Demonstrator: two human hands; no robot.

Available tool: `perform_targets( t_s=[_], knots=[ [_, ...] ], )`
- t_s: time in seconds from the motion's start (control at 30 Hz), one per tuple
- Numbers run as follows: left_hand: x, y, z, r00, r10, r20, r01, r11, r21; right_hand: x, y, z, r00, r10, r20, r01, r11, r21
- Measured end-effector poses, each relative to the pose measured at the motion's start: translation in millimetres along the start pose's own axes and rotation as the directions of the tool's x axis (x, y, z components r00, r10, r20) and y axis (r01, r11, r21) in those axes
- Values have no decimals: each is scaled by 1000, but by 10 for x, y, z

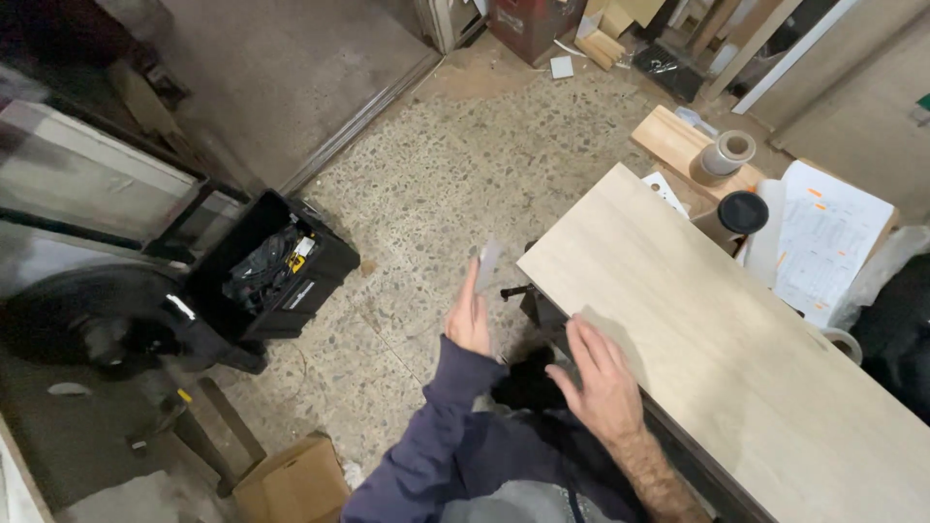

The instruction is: Ironing edge banding onto the edge of a wooden board to seal and finish it.

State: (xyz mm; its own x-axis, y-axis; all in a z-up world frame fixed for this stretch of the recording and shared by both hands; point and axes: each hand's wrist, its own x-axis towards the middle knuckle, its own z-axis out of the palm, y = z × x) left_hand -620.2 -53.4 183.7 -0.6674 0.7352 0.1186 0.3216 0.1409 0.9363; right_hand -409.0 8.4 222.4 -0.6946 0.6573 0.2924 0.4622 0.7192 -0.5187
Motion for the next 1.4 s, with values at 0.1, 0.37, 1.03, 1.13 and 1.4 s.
perform_targets(
  t_s=[0.1,0.37,1.03,1.13,1.4],
  knots=[
    [537,-789,4,978,-27,207,21,999,32,320,154,139,995,74,63,-69,995,-70],
    [974,-1806,991,750,82,657,151,945,-290,534,413,783,951,253,178,-140,865,-482],
    [1698,-1938,1826,588,343,733,38,893,-449,727,291,1472,873,444,-203,-458,601,-654],
    [2031,-1978,2614,619,368,693,30,871,-490,715,367,1470,884,414,-218,-449,620,-643],
    [2021,-2191,2576,608,394,689,-53,887,-460,867,384,1306,853,494,-168,-491,648,-582]
  ],
)
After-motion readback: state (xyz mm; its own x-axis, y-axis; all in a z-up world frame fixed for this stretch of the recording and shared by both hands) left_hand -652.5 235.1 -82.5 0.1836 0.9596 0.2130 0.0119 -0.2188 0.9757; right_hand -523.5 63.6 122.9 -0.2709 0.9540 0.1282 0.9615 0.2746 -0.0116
